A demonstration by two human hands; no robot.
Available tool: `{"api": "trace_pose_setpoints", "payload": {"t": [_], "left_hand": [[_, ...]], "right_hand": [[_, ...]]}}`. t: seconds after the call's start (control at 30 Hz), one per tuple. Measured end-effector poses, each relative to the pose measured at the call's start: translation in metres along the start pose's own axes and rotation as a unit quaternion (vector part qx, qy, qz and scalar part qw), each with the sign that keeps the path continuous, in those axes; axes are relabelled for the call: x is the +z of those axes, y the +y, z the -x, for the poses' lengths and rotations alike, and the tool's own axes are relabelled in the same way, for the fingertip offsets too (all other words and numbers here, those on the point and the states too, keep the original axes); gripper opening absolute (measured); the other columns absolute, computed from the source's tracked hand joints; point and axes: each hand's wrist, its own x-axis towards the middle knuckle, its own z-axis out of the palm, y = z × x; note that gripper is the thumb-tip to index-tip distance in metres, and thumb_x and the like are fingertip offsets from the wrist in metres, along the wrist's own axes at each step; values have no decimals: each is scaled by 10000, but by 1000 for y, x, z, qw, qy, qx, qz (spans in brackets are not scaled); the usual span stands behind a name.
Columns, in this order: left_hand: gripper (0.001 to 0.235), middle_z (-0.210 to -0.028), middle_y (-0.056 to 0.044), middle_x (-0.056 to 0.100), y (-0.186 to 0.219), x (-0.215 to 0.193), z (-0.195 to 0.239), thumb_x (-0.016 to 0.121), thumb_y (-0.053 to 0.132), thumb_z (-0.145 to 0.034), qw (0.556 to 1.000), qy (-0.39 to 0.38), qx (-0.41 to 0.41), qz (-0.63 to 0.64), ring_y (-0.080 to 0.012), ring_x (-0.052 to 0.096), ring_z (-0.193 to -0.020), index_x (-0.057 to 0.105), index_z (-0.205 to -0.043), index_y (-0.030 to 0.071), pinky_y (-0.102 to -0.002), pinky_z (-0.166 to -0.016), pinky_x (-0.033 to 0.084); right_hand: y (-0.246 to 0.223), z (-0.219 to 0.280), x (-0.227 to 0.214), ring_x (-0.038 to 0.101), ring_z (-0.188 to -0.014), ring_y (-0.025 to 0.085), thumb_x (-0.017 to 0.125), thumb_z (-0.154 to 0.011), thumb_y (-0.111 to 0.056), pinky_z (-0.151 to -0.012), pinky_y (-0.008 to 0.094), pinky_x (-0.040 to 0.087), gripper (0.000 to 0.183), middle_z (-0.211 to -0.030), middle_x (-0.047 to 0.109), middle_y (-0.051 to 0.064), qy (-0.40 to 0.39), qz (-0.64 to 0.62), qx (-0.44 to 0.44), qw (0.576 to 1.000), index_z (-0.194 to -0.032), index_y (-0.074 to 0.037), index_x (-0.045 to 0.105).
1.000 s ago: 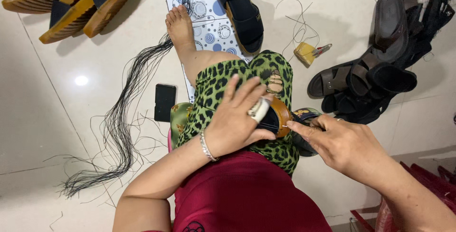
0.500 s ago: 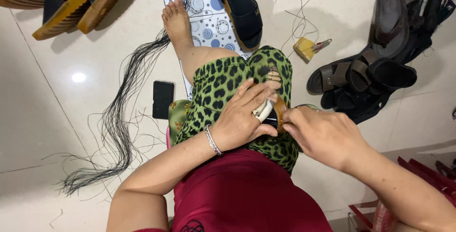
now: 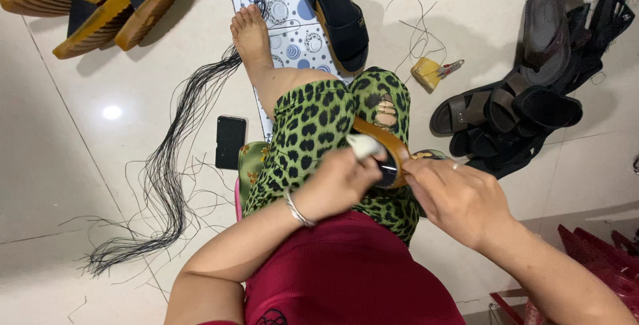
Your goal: The person sits on the floor and sews a black slip-on shoe using a needle and black thread. They repeatedly push the needle through the shoe's sole and pull the thread to secure the stitching.
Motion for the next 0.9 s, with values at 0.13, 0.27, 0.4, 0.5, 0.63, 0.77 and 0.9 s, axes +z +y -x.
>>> {"api": "trace_pose_setpoints", "payload": {"t": [0.13, 0.27, 0.4, 0.5, 0.63, 0.77, 0.9], "left_hand": [[128, -781, -185, 667, 19, 5, -7, 595, -15, -949, 996, -60, -1, -69, -235, 676, -647, 612, -1056, -84, -322, -544, 564], [180, -694, -159, 633, 15, -10, -9, 546, 41, -1002, 985, 1, 42, -169, -205, 640, -561, 628, -1027, -117, -296, -473, 515], [254, -817, -154, 648, 62, -9, -8, 519, 144, -1016, 949, -36, 65, -306, -236, 645, -715, 671, -980, -57, -354, -592, 521], [302, -644, -132, 603, 48, -4, 1, 553, 160, -1017, 956, -51, 11, -289, -233, 598, -534, 660, -950, -115, -376, -472, 469], [263, -588, -50, 590, 24, -5, 11, 625, 32, -972, 997, 51, 58, 15, -114, 551, -495, 613, -1192, -112, -236, -463, 453], [334, -617, -34, 622, 42, 14, 19, 678, 24, -965, 976, 54, 94, 188, -57, 584, -591, 603, -1263, -107, -204, -581, 510], [291, -594, 6, 608, 28, 1, 25, 628, 17, -985, 967, 81, 79, 227, -30, 573, -566, 624, -1250, -101, -184, -581, 505]], "right_hand": [[9, 7, -36, 752, -835, 258, 540, -994, -234, -680, 352, 586, 256, -911, 738, 64, -75, 53, -9, 996, -1226, -226, 649], [15, 12, -89, 780, -772, 425, 617, -902, -167, -618, 558, 603, 398, -856, 776, 213, -180, -95, 124, 971, -1297, -189, 664], [32, 17, -3, 743, -830, 128, 733, -858, -164, -718, 350, 591, 348, -955, 828, 62, -37, -365, 186, 911, -1199, -154, 796], [9, 8, 15, 660, -619, 182, 658, -955, -177, -564, 281, 555, 342, -765, 739, 109, -4, -554, 106, 826, -662, -28, 750], [-5, 2, 4, 630, -556, 152, 627, -940, -70, -480, 273, 521, 176, -794, 697, 116, -15, -599, 41, 800, -898, 12, 777], [-35, -3, 36, 713, -577, 198, 801, -809, -34, -518, 282, 544, 176, -814, 780, 84, 156, -411, 41, 897, -984, -56, 814], [65, 16, 82, 567, -573, 240, 789, -864, -82, -542, 366, 463, 96, -786, 678, 98, 321, -52, -53, 944, -934, -16, 790]]}}
